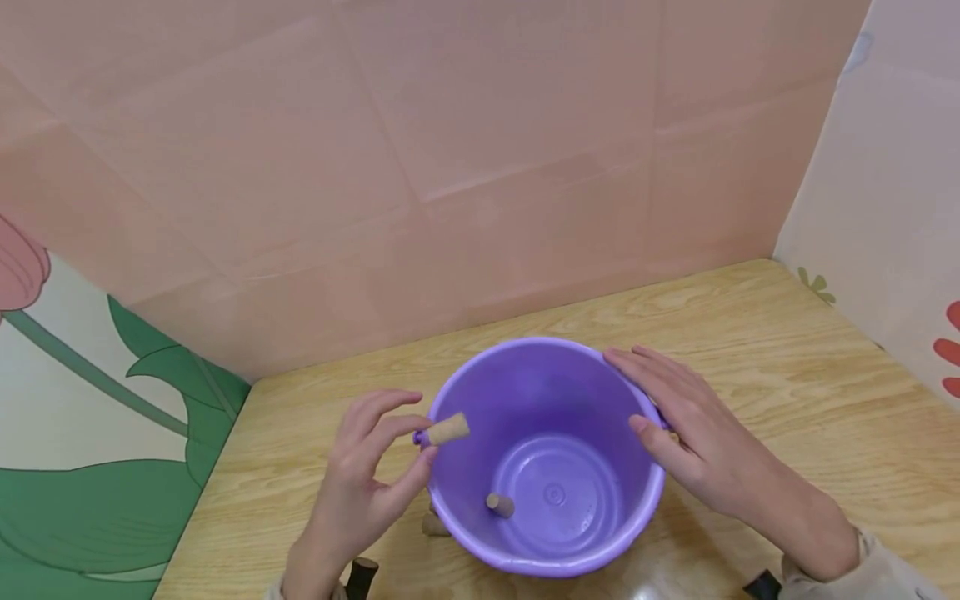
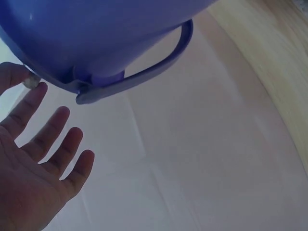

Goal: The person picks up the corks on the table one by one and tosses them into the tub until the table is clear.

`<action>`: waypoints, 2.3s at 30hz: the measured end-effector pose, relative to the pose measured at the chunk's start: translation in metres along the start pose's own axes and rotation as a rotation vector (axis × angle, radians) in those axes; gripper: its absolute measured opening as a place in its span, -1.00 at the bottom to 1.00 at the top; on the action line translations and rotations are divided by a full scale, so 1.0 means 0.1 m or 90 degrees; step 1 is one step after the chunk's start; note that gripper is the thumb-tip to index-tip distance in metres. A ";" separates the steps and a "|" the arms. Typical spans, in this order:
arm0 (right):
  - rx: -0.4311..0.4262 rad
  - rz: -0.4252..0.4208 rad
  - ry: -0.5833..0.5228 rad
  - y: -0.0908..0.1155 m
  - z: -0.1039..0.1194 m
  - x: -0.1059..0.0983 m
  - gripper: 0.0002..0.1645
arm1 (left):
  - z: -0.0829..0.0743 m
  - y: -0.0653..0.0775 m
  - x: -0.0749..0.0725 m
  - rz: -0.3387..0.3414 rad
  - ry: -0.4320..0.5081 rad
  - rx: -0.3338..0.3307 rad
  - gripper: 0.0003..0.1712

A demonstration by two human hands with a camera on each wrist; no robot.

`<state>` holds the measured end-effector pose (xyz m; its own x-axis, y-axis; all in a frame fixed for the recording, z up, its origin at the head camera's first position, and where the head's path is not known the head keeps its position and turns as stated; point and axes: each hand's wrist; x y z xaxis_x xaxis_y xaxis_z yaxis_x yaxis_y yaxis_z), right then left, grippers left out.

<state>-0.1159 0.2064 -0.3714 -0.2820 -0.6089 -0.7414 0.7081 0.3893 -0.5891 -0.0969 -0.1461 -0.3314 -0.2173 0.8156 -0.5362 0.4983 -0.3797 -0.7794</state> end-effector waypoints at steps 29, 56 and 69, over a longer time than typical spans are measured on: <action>0.013 0.009 -0.013 0.00 0.02 -0.01 -0.24 | -0.07 -0.03 0.18 0.070 0.003 -0.009 -0.72; 0.019 0.014 -0.022 0.00 0.04 -0.01 -0.23 | -0.01 0.04 0.14 0.043 -0.023 -0.021 -0.78; 0.010 0.009 -0.026 -0.01 0.03 -0.02 -0.23 | 0.20 0.22 -0.06 -0.005 -0.026 -0.105 -0.79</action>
<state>-0.1143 0.2050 -0.3680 -0.2456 -0.6319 -0.7351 0.7215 0.3873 -0.5739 -0.1016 -0.1679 -0.3517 -0.2535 0.7989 -0.5455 0.6272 -0.2936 -0.7214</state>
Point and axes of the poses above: each hand's wrist, its own y-axis away from the middle knuckle, its own x-axis out of the palm, z = x × y, and after that the axes turned 12 degrees about y, right-handed
